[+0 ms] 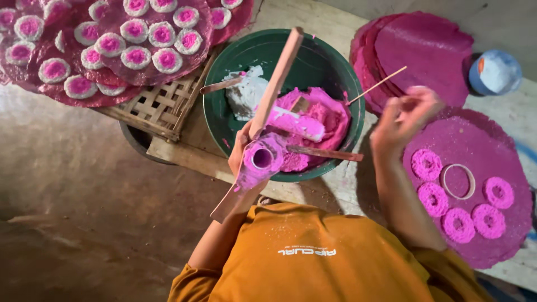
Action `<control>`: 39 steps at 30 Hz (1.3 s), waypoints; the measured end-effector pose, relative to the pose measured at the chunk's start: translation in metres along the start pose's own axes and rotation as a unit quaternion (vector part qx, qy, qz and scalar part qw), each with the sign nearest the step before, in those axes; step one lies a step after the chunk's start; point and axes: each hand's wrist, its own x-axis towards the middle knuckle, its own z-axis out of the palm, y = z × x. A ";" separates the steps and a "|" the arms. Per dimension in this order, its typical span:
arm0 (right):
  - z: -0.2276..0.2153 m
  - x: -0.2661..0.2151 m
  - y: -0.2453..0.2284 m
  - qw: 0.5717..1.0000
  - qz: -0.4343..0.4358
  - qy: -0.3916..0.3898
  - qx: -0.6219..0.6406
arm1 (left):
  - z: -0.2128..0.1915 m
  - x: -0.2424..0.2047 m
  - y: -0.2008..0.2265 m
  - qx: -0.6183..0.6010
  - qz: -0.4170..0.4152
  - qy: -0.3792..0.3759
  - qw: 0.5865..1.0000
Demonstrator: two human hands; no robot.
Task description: The person applies a pink paste to circular molds and bases using a wooden tool and thin sticks.
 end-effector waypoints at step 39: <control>-0.062 0.052 -0.151 0.735 -0.484 -0.414 0.231 | 0.112 -0.063 0.049 0.527 0.370 0.070 0.762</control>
